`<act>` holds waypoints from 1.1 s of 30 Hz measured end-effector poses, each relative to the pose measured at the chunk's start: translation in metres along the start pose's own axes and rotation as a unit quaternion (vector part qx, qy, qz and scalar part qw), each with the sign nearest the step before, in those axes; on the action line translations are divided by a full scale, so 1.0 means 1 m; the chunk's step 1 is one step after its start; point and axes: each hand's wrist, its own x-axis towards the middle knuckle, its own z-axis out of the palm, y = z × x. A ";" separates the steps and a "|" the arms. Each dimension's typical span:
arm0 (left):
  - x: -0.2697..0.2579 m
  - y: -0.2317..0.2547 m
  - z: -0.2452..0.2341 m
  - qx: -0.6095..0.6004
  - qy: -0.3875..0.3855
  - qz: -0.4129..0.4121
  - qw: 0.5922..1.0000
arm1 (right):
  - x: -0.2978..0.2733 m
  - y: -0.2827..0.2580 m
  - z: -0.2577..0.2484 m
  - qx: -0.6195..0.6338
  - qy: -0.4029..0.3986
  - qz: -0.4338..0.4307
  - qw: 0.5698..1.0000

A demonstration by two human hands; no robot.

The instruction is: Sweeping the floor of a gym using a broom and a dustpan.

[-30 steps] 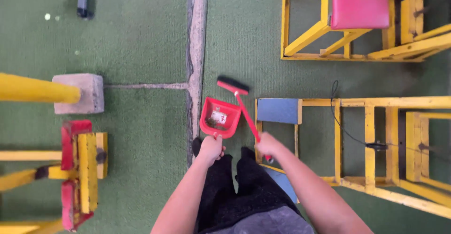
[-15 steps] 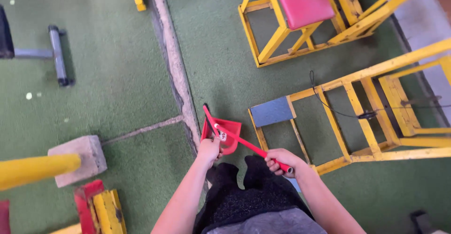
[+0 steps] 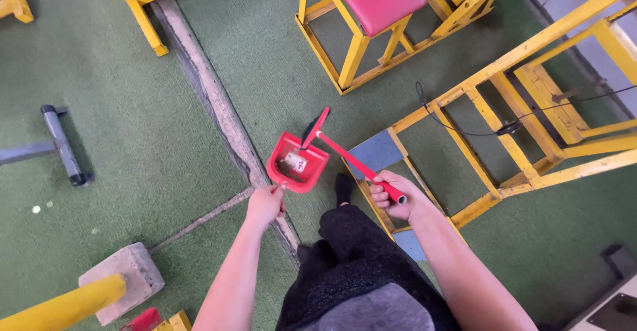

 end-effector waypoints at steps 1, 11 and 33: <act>0.002 0.008 -0.003 0.001 0.000 -0.004 1.000 | 0.010 -0.007 -0.010 0.001 0.000 0.004 1.000; 0.091 0.099 -0.017 0.075 -0.016 -0.023 0.997 | 0.063 -0.154 -0.051 -0.015 0.144 -0.045 0.988; 0.233 0.229 0.035 0.304 -0.040 -0.001 0.952 | 0.204 -0.100 -0.041 -0.320 0.218 0.038 0.921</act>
